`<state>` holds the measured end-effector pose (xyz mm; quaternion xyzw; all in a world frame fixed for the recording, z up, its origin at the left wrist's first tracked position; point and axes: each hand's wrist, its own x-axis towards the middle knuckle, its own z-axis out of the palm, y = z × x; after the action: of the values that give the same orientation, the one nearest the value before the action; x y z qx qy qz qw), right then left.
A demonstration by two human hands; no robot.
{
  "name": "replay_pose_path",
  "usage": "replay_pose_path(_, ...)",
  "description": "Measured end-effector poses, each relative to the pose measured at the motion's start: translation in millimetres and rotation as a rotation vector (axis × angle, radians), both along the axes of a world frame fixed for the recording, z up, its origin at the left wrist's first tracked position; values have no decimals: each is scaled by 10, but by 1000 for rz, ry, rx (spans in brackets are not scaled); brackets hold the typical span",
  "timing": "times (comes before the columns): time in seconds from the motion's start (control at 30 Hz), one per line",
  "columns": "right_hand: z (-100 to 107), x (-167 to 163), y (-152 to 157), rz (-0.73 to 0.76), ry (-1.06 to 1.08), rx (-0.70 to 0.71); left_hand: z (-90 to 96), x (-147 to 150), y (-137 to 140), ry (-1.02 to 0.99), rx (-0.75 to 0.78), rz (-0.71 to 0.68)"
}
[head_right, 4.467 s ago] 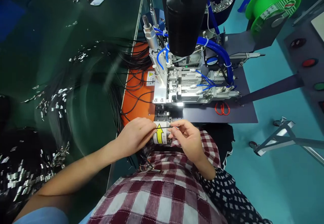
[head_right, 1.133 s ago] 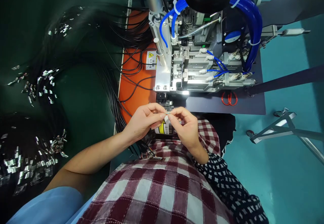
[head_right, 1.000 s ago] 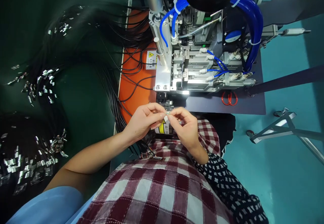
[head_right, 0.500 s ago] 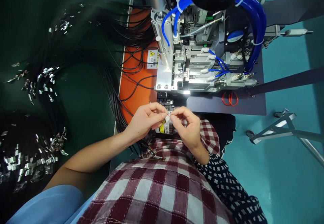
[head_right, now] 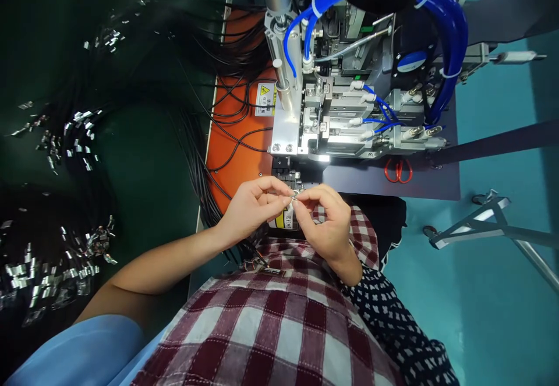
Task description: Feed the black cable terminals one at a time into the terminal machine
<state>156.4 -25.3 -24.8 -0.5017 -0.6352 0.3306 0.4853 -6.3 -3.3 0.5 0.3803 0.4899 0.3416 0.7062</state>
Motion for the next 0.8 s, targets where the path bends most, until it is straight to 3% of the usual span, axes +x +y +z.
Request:
replay_pose_path(0.63,-21,-42,-49,-28,24,-97,-10,-1,-1,48,36,21)
replay_pose_path(0.8,-68,-43,-52,-48,186,-203,7,9,10,-26,-22,46)
